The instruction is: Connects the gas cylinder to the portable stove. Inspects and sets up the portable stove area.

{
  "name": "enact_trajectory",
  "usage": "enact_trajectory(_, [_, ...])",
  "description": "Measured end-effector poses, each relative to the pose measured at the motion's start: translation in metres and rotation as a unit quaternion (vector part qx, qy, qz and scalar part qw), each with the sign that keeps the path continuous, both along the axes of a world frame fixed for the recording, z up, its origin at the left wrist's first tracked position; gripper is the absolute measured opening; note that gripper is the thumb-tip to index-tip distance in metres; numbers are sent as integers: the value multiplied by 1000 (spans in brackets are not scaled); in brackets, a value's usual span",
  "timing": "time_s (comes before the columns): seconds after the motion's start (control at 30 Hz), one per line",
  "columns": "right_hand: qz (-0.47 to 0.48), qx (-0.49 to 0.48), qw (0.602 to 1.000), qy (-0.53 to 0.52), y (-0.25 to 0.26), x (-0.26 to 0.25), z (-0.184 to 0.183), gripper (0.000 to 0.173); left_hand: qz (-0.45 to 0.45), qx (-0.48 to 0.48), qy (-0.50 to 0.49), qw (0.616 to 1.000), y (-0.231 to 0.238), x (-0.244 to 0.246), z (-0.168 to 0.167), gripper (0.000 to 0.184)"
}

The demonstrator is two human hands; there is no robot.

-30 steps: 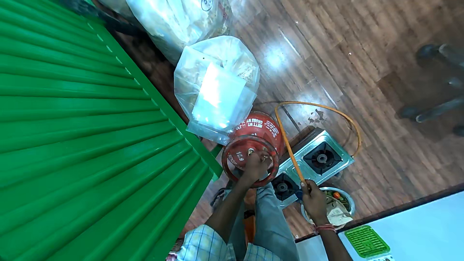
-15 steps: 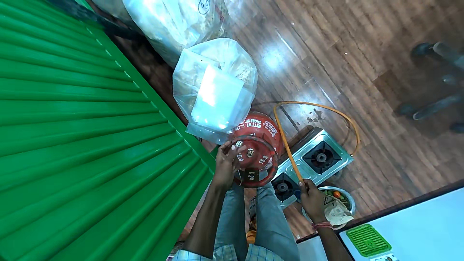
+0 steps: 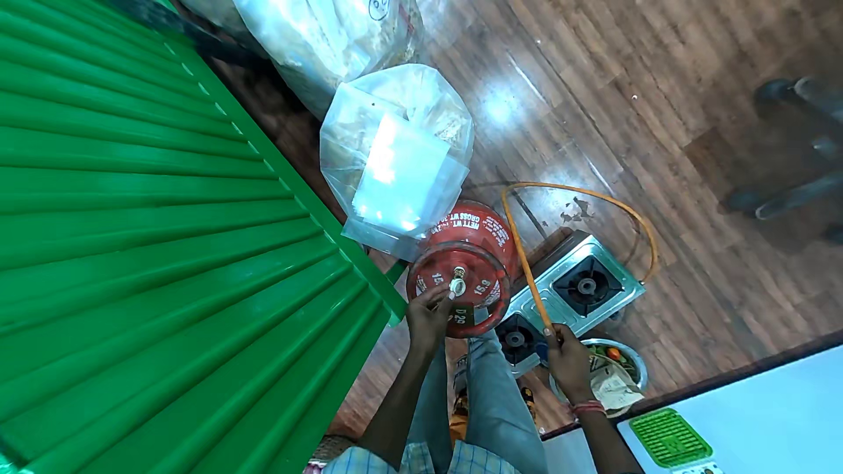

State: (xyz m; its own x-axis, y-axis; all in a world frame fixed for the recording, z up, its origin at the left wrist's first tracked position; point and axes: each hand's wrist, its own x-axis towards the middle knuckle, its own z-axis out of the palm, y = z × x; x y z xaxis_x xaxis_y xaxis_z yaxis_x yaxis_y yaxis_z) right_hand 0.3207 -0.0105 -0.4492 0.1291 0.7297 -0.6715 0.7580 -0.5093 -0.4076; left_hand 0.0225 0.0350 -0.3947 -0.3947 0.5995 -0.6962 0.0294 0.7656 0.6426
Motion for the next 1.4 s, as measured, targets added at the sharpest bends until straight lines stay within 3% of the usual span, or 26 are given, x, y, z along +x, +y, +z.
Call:
enact_trajectory(0.13, [-4,2,1000,1,-2,-1,0,21,-186,34,258,948,-1,12,-22,25])
enact_trajectory(0.27, [-5,13,1000,3,-5,0,1,21,-316,52,330,888,1,19,-29,26])
enact_trajectory(0.47, [-3,7,1000,-1,-7,1,1,21,-288,78,372,879,-6,12,-34,25])
enact_trajectory(0.63, [-9,-3,1000,0,-7,3,0,21,-340,162,445,812,-13,6,-49,22])
enact_trajectory(0.8, [-15,-7,1000,2,-7,3,0,20,-357,139,386,839,-17,19,-48,25])
enact_trajectory(0.97, [-16,-1,1000,6,-9,4,-3,19,-383,102,367,842,-21,30,-49,29])
enact_trajectory(1.07, [-19,-1,1000,7,-9,6,-4,19,-377,47,298,876,-13,32,-49,37])
enact_trajectory(1.27, [-18,-6,1000,7,-8,9,-4,21,-216,49,122,968,0,30,-52,45])
enact_trajectory(1.4, [-24,-11,1000,11,-7,9,-3,21,-127,-47,77,988,15,30,-41,46])
